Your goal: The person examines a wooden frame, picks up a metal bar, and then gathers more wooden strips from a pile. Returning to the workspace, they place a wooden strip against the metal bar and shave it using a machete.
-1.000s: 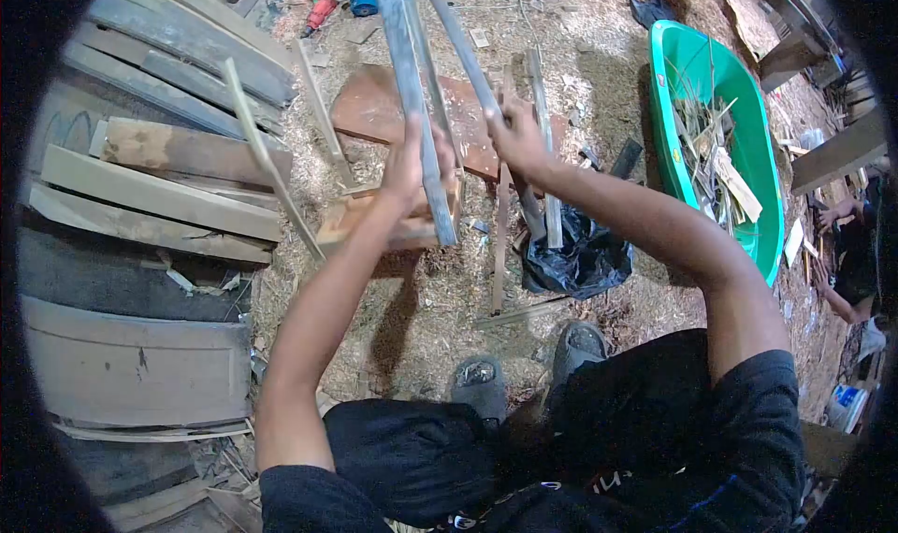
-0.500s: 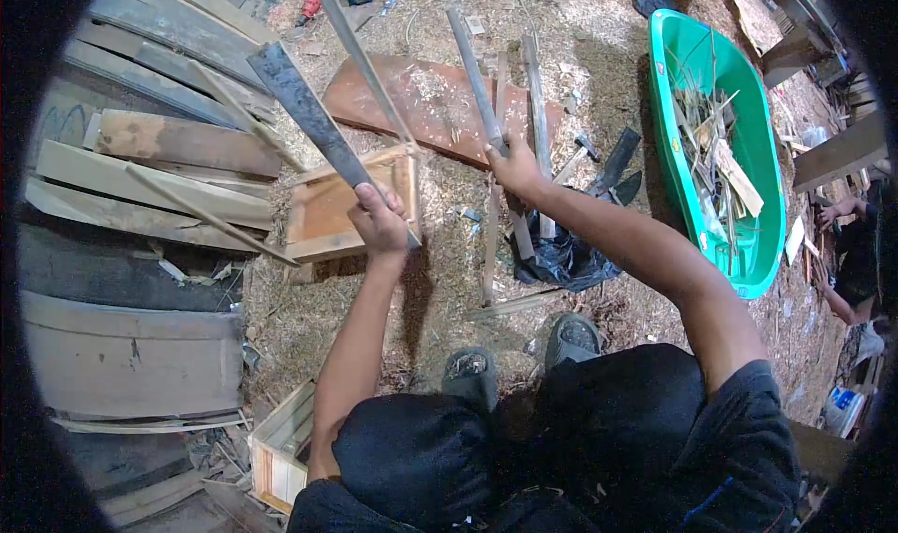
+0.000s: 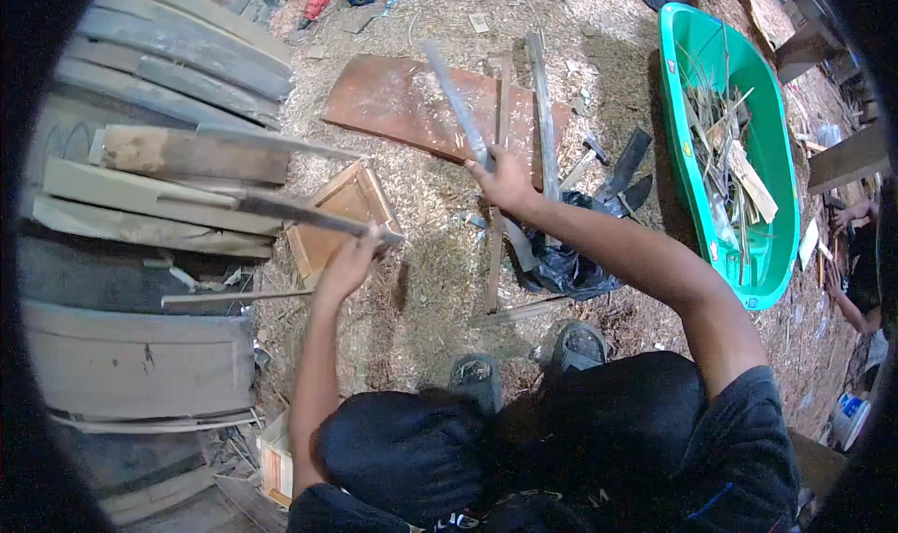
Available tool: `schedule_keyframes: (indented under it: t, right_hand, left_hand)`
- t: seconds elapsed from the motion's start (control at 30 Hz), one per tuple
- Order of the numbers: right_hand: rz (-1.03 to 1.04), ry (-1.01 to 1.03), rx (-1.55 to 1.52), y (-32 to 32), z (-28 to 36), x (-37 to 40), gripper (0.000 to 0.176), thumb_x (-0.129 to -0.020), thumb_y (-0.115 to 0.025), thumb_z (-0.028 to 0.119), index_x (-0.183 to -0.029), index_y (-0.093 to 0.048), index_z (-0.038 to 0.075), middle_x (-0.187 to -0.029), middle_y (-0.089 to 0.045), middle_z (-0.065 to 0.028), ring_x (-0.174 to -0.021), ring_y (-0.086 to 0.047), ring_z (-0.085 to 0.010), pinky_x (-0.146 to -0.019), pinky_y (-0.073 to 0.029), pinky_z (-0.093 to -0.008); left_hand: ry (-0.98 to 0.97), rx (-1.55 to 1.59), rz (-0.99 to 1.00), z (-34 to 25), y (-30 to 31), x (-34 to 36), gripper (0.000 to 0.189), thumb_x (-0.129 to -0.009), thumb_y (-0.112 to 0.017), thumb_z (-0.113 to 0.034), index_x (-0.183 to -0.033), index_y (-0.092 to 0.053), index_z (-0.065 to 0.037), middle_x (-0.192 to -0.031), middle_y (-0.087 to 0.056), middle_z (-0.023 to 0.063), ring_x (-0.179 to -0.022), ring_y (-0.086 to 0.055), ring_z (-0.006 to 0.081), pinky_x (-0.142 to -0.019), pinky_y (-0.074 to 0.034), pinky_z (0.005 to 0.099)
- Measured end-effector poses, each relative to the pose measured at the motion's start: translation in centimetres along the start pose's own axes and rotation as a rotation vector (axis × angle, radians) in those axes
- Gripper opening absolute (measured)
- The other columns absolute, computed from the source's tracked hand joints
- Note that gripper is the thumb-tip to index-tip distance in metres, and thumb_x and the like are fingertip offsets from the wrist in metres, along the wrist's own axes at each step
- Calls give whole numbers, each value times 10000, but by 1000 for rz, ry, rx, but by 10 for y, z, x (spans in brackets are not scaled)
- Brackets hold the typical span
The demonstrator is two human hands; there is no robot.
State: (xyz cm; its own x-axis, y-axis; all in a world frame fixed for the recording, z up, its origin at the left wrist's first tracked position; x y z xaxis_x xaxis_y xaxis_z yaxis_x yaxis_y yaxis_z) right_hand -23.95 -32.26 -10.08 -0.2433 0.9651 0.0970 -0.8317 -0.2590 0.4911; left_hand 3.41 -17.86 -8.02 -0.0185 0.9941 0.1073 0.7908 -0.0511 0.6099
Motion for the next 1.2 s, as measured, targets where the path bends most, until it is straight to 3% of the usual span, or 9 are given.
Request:
schedule_keyframes:
  t: [0.13, 0.2, 0.37, 0.6, 0.73, 0.83, 0.97, 1.07, 1.2]
  right_hand:
    - [114, 1, -52, -4, 17, -1, 375, -946, -567, 305, -1122, -604, -24, -926, -672, -230, -856, -665, -355, -775, -509, -453]
    - [208, 36, -32, 8, 43, 8, 341, -959, -510, 224, -1192, -582, -14, -921, -672, -233, -859, -666, -351, -785, -507, -454]
    - [307, 83, -56, 18, 48, -8, 333, -954, -477, 188, -1163, -579, -50, -973, -657, -261, -875, -664, -326, -829, -522, -432]
    - [180, -140, -465, 56, -32, -12, 304, -985, -467, 183, -1107, -637, -37, -956, -673, -141, -823, -645, -191, -704, -533, -331]
    - [-674, -335, -231, 117, -147, 31, 238, -958, -545, 182, -1027, -633, -28, -875, -686, -114, -707, -646, -164, -655, -529, -308]
    - [-675, -284, -12, 120, -119, 55, 255, -897, -628, 211, -994, -616, -25, -867, -660, -216, -737, -645, -360, -694, -511, -417]
    - [-438, -186, 54, 83, -85, 38, 433, -853, -702, 311, -1092, -572, -26, -1053, -602, -251, -1050, -579, -388, -893, -466, -438]
    - [-414, -276, 525, 52, -33, 43, 1068, -703, -810, 479, -1402, -260, -113, -1265, -453, -286, -1279, -366, -452, -1013, -364, -553]
    - [-382, -343, 378, 42, -48, 40, 1109, -689, -830, 414, -1416, -207, -146, -1269, -436, -302, -1225, -429, -440, -997, -395, -528]
  left_hand:
    - [160, -346, 833, -129, -18, 10, 471, -955, -529, -470, -1019, -680, -29, -986, -668, 203, -927, -650, 283, -856, -505, 365]
    - [70, -493, 698, -173, -24, -38, 402, -892, -648, -330, -1168, -625, -39, -1066, -654, 205, -1059, -624, 325, -977, -463, 399]
    - [-924, -847, 128, -224, -90, -106, 634, -788, -669, -90, -1371, -422, -56, -1297, -560, 193, -1187, -564, 340, -1022, -432, 462]
    - [-414, -580, 399, -146, -138, -164, 589, -765, -668, -38, -1323, -487, -83, -1091, -674, 176, -1049, -621, 391, -959, -461, 507]
    - [-411, -667, 267, -113, -132, -185, 408, -832, -670, -124, -1234, -605, -94, -1047, -688, 181, -920, -671, 345, -863, -499, 478]
    - [-181, -618, 167, -125, -113, -187, 200, -858, -649, -186, -1036, -693, -106, -926, -692, 216, -876, -662, 398, -856, -483, 512]
    - [-239, -661, 148, -124, -130, -190, 291, -829, -692, -176, -1099, -654, -72, -870, -708, 172, -851, -678, 327, -856, -472, 473]
    - [-194, -592, 131, -138, -128, -200, 390, -840, -702, -283, -1125, -607, -33, -910, -693, 205, -893, -657, 367, -866, -462, 489]
    - [-267, -476, -58, -179, -101, -196, 597, -783, -736, -467, -1146, -555, -29, -1016, -653, 250, -991, -609, 408, -877, -453, 502]
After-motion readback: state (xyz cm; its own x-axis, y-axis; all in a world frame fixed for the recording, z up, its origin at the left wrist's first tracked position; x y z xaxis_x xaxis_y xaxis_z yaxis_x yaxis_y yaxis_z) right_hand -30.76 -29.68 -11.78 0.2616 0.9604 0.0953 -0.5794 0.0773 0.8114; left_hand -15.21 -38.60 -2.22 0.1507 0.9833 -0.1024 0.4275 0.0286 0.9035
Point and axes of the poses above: each hand's wrist, its own x-axis away from the middle knuckle, its own y-axis out of the back of the hand, z = x × y, the point moved 8 cm from there along -x, towards the middle knuckle
